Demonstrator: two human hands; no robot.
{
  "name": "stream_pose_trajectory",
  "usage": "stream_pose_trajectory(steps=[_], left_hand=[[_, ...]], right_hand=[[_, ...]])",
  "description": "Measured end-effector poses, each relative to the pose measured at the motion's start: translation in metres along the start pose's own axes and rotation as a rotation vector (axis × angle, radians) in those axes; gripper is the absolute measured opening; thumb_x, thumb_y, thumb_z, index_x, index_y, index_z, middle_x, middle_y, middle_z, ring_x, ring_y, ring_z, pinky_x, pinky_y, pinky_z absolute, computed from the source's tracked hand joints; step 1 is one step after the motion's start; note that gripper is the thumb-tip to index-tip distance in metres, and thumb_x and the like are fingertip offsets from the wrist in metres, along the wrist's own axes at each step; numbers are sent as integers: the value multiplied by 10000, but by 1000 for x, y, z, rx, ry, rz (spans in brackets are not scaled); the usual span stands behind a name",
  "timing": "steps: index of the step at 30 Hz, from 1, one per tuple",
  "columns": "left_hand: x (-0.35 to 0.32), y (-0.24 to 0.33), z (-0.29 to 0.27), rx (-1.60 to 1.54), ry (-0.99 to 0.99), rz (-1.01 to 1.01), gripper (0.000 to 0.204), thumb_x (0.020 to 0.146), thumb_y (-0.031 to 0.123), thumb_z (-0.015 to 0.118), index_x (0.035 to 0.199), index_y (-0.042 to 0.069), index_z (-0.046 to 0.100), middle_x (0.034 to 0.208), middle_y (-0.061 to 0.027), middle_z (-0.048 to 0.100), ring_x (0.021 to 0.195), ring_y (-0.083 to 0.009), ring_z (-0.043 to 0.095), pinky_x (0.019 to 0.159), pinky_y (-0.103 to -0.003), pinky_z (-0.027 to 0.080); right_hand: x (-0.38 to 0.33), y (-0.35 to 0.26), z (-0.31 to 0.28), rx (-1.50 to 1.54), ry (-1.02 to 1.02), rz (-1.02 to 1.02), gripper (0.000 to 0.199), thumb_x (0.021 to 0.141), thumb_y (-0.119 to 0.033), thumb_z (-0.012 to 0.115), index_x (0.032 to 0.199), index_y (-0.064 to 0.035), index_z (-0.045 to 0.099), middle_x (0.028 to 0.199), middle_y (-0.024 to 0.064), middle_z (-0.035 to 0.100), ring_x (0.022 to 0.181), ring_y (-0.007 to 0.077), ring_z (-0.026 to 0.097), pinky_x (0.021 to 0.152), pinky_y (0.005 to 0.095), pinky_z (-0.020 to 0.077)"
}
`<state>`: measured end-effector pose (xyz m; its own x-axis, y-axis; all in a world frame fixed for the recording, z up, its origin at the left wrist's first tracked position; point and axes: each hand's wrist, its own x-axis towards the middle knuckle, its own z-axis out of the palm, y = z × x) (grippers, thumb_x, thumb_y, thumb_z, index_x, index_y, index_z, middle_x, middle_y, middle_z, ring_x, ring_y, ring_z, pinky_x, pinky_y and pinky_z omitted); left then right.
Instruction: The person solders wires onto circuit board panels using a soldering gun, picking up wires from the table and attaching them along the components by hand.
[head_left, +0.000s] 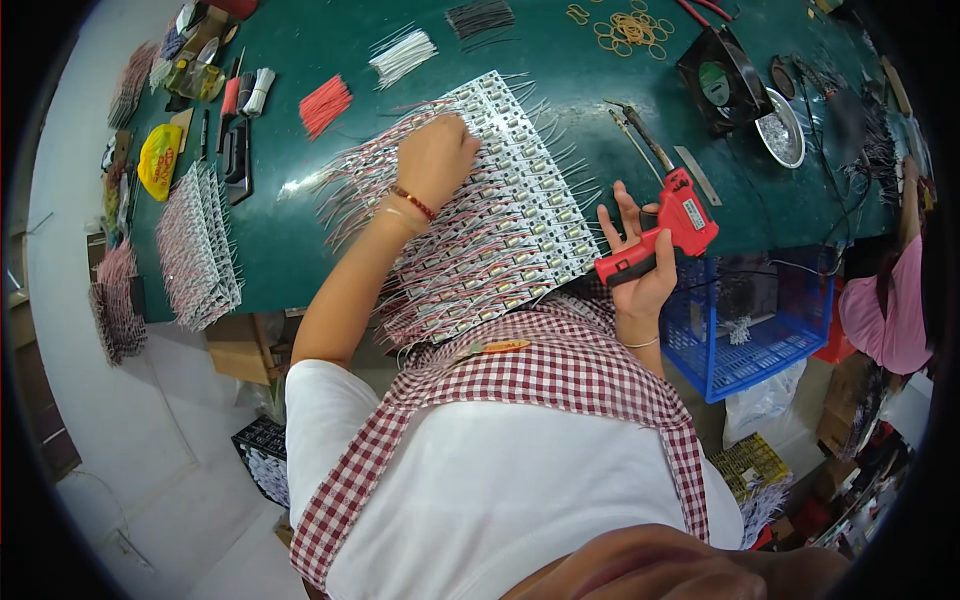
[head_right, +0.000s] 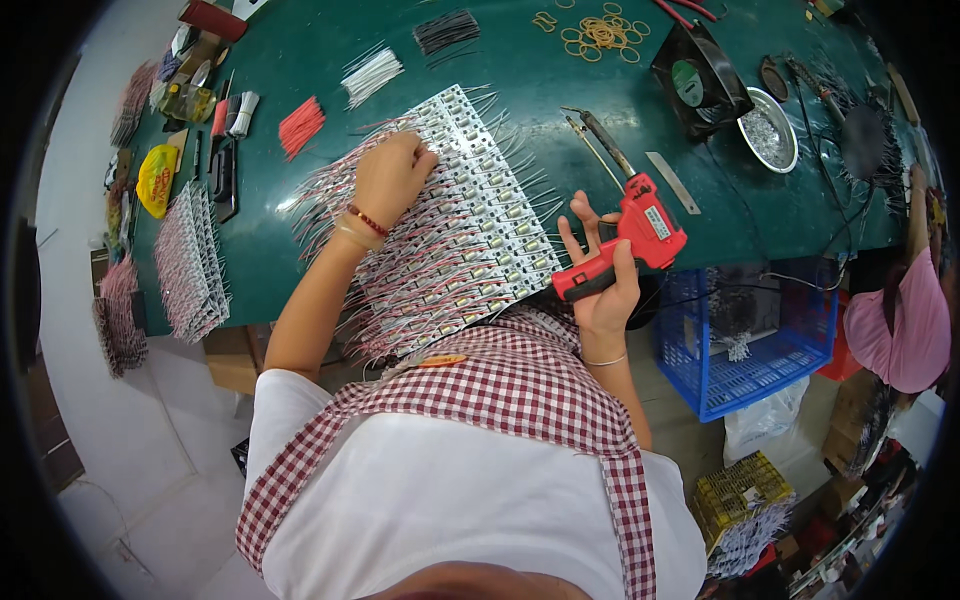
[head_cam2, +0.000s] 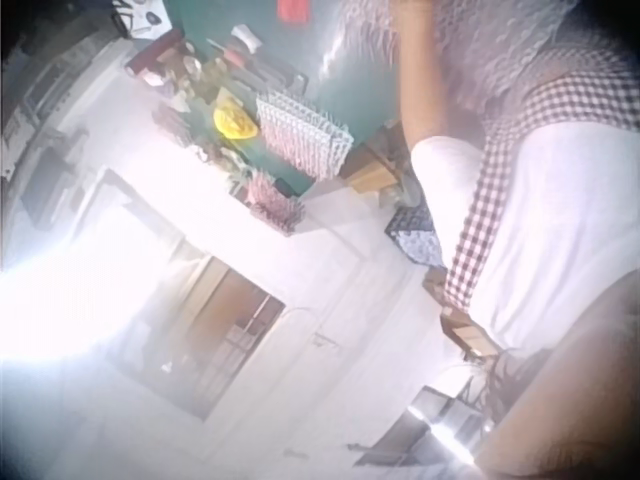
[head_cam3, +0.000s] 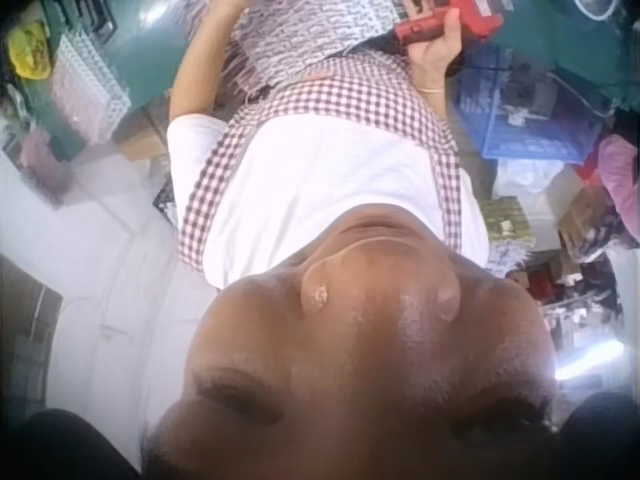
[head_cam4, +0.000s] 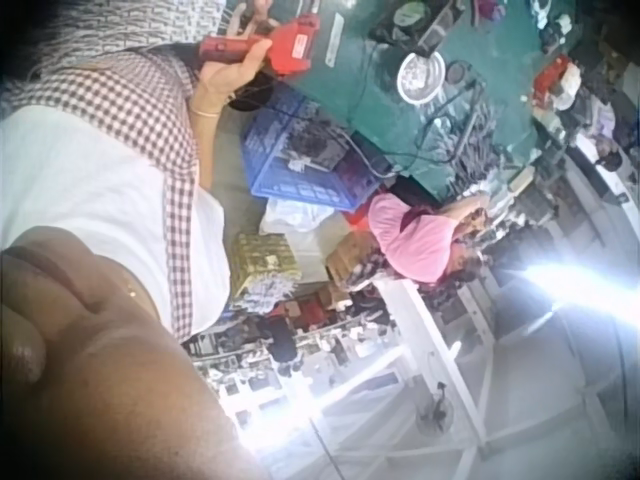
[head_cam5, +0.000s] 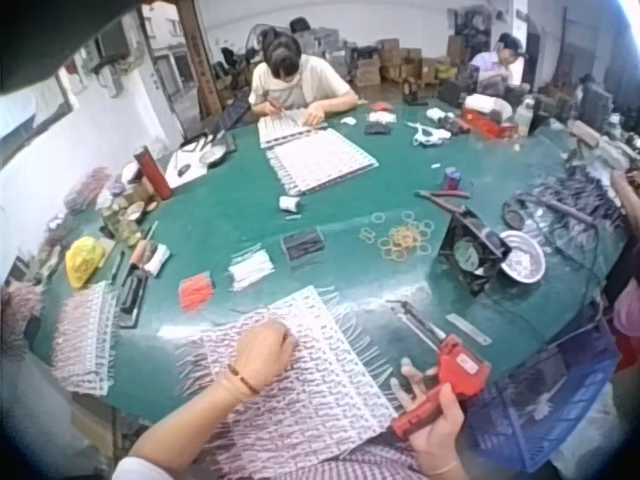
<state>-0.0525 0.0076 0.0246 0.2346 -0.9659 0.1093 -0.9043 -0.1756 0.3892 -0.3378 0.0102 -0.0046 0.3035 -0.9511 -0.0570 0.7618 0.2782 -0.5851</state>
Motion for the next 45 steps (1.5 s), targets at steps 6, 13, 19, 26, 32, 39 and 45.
stream_pose_trajectory(steps=[6,13,19,26,32,39,45], left_hand=[[7,9,-5,72,131,210,200,789,212,652,725,35,583,751,-126,598,703,-335,596,625,-445,467],[60,55,31,54,-246,207,223,750,237,681,757,15,664,819,-194,649,791,-373,624,698,-452,490],[60,48,34,44,-266,201,188,714,178,689,714,-7,657,748,-224,639,748,-380,626,692,-454,498],[42,56,45,334,-68,272,97,798,99,594,791,16,645,816,-165,641,780,-299,652,645,-383,544],[46,67,37,487,-160,287,91,790,72,567,798,43,653,838,-112,648,798,-235,657,629,-343,549],[44,55,38,249,-144,281,80,774,60,548,778,15,615,828,-151,635,778,-307,636,628,-396,530],[25,48,38,5,61,330,100,768,8,533,856,-36,515,831,-181,557,809,-328,568,676,-409,501]], right_hand=[[1,1,-1,-18,-10,-3,322,962,-322,477,1155,-65,500,1270,250,514,1363,363,301,1106,539,260],[4,-3,2,59,16,-15,304,947,-279,512,1155,-61,477,1223,232,544,1340,329,351,1094,521,295],[2,-1,6,111,49,19,303,915,-238,569,1138,-48,493,1241,243,524,1308,326,399,1072,527,324],[-6,-3,12,90,58,0,265,924,-258,555,1108,-71,511,1212,221,547,1312,325,387,1080,526,310],[-6,-2,9,86,48,-6,267,919,-258,559,1104,-70,516,1228,229,525,1313,338,384,1081,532,310],[-6,-3,10,93,50,4,271,920,-253,556,1115,-70,509,1203,227,543,1322,343,368,1084,527,307],[-3,-3,6,107,31,5,261,928,-230,553,1123,-61,516,1223,208,535,1284,321,425,1079,518,308]])
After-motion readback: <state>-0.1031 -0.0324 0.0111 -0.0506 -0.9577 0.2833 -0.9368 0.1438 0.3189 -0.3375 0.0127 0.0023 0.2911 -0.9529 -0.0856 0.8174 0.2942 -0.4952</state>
